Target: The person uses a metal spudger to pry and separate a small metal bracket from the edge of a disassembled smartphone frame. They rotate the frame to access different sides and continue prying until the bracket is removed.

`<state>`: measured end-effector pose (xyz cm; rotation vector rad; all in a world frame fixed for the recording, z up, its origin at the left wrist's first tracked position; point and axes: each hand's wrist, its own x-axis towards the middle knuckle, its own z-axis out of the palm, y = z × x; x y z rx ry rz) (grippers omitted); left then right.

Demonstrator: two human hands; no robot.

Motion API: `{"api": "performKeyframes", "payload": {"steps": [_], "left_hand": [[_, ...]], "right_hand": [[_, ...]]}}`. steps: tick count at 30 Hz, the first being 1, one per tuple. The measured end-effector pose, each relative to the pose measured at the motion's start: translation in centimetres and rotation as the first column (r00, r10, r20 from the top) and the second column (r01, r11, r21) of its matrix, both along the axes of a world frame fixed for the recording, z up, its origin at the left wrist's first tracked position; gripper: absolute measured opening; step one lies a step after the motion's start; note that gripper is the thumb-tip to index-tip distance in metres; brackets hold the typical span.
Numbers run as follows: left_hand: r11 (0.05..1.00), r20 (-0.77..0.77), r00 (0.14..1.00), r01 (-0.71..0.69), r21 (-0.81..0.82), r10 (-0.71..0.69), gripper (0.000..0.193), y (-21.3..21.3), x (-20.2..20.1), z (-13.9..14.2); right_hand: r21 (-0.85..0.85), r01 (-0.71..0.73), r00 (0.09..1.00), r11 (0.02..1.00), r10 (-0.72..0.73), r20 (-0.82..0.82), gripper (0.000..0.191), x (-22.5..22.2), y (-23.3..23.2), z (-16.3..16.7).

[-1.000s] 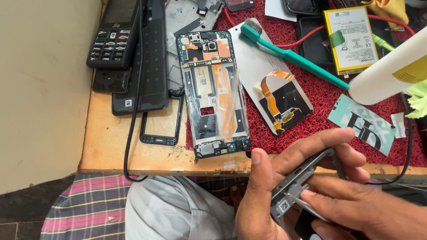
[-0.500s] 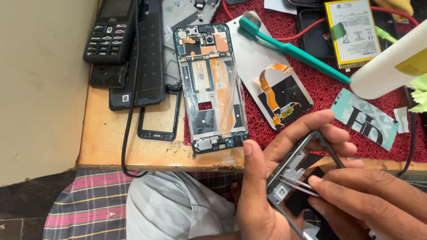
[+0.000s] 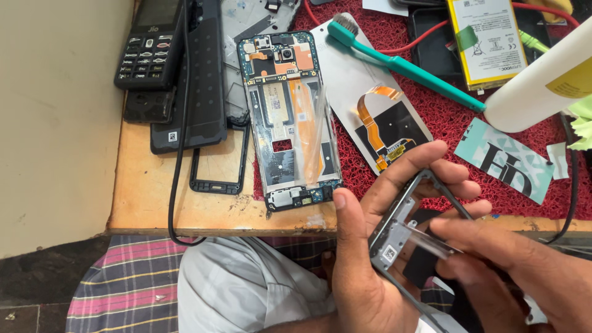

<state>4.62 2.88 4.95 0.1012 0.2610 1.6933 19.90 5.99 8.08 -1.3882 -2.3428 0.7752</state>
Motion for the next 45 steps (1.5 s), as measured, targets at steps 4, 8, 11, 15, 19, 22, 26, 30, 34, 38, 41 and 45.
{"api": "performKeyframes", "payload": {"steps": [4,8,11,15,19,22,26,30,34,38,41,45], "left_hand": [[0.998,0.062,0.998,-0.005,0.064,0.001,0.096,-0.2,-0.1,-0.2],[0.998,0.071,0.996,0.046,0.037,-0.049,0.096,-0.4,-0.3,0.2],[0.999,0.005,0.999,0.044,-0.025,-0.044,0.098,-0.6,-0.2,0.7],[0.998,0.02,0.998,0.054,-0.026,-0.054,0.098,-0.6,-0.2,1.1],[0.997,0.027,0.997,0.072,-0.007,-0.072,0.099,-0.6,-0.3,1.0],[0.998,-0.023,0.998,0.059,0.016,-0.059,0.101,-0.6,-0.3,0.9],[0.998,-0.045,0.997,0.057,-0.021,-0.058,0.099,-0.4,-0.3,0.8],[0.999,-0.019,0.999,0.049,-0.011,-0.05,0.098,-0.4,-0.3,0.6],[0.999,0.031,0.999,0.043,-0.011,-0.043,0.095,-0.3,-0.3,0.6],[0.996,0.009,0.996,0.086,0.018,-0.087,0.094,-0.7,-0.9,1.0],[0.981,0.06,0.979,0.194,-0.018,-0.193,0.093,-1.0,-1.6,1.4],[0.973,0.115,0.966,0.232,0.001,-0.23,0.091,-1.1,-2.0,1.7]], "right_hand": [[0.052,-0.108,0.994,0.993,0.108,-0.008,0.039,-0.1,0.7,0.2],[0.238,-0.176,0.982,0.955,0.187,-0.024,0.035,-0.8,0.7,0.6],[0.304,-0.191,0.979,0.934,0.203,-0.011,0.032,-1.6,0.4,1.1],[0.269,-0.214,0.973,0.939,0.23,-0.029,0.029,-2.3,0.5,1.7],[0.239,-0.245,0.964,0.94,0.263,-0.045,0.027,-2.7,0.6,2.0],[0.265,-0.198,0.974,0.944,0.221,-0.057,0.024,-3.0,0.5,1.9],[0.298,-0.241,0.97,0.923,0.243,0.034,0.025,-2.7,0.7,1.9],[0.229,-0.132,0.984,0.964,0.155,-0.085,0.027,-2.6,0.4,1.6],[0.288,-0.14,0.987,0.948,0.155,-0.032,0.035,-2.2,0.9,1.6],[0.216,-0.08,0.994,0.973,0.094,-0.054,0.038,-2.0,1.3,1.9],[0.239,-0.062,0.992,0.969,0.086,-0.088,0.035,-2.2,1.0,2.2],[0.26,-0.114,0.991,0.959,0.127,-0.034,0.038,-2.4,1.3,2.8]]}}
